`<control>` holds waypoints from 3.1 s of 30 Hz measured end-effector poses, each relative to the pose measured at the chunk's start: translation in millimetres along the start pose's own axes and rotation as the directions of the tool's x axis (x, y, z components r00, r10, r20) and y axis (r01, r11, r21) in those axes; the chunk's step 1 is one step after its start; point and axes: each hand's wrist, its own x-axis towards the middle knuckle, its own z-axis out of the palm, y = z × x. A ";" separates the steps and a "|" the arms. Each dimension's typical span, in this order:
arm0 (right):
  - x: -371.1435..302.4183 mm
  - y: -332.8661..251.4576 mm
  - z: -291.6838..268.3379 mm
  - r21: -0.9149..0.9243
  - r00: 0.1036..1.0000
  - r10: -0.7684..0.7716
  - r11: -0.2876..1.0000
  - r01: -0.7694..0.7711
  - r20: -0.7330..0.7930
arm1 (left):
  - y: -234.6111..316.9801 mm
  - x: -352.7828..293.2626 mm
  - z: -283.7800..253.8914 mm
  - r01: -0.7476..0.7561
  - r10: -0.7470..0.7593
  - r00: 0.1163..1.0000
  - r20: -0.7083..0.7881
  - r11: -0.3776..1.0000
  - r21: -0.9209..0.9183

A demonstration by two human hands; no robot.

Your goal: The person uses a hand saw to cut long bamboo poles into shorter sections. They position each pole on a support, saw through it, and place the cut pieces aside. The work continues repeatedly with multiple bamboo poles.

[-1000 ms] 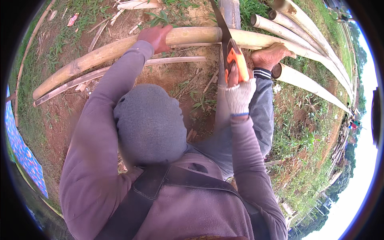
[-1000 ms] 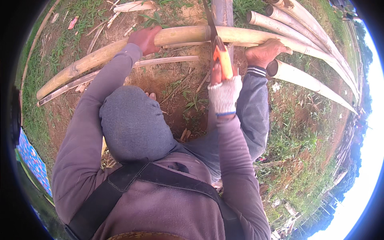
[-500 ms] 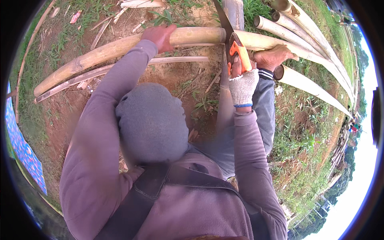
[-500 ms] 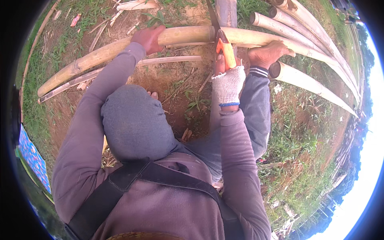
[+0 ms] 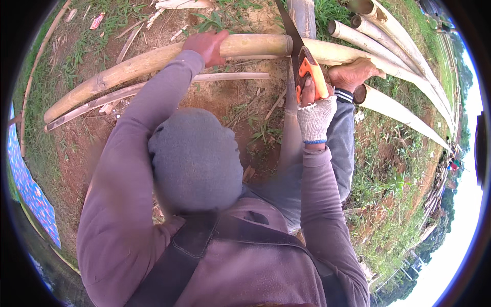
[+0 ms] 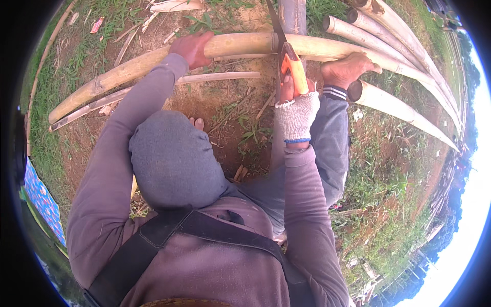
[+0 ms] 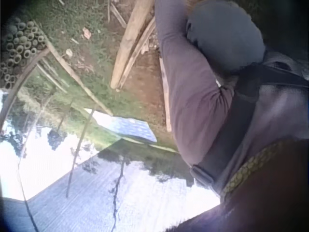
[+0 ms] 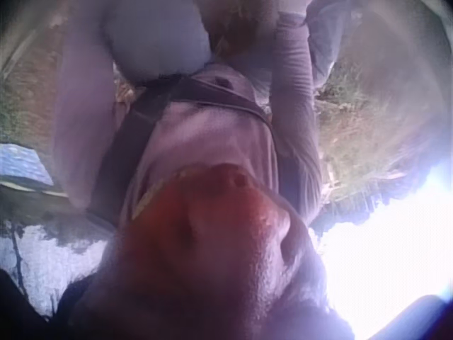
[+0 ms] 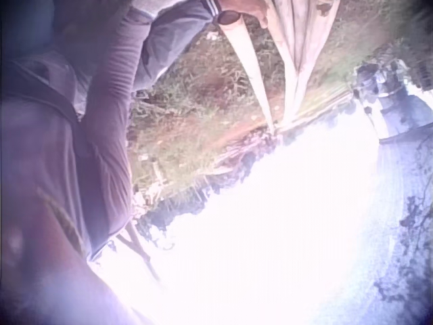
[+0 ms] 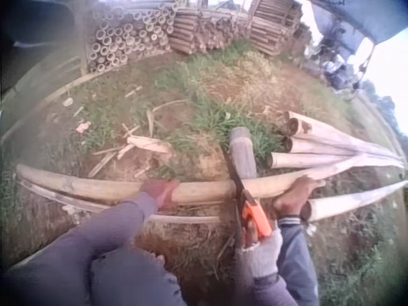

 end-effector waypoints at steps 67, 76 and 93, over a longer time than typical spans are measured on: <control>-153.1 38.8 -53.7 0.104 0.997 0.052 0.993 -0.047 -0.050 | -56.8 -26.6 -0.5 0.107 -0.107 0.994 -0.005 0.989 0.102; -145.6 7.1 -58.2 0.061 0.994 0.109 0.992 -0.110 0.030 | -67.9 -37.5 6.0 0.144 -0.143 0.990 -0.020 0.984 0.105; -158.5 6.9 -58.2 0.119 0.965 0.152 0.985 -0.128 -0.215 | -87.3 -96.9 36.9 -0.021 0.029 0.901 -0.433 1.000 0.023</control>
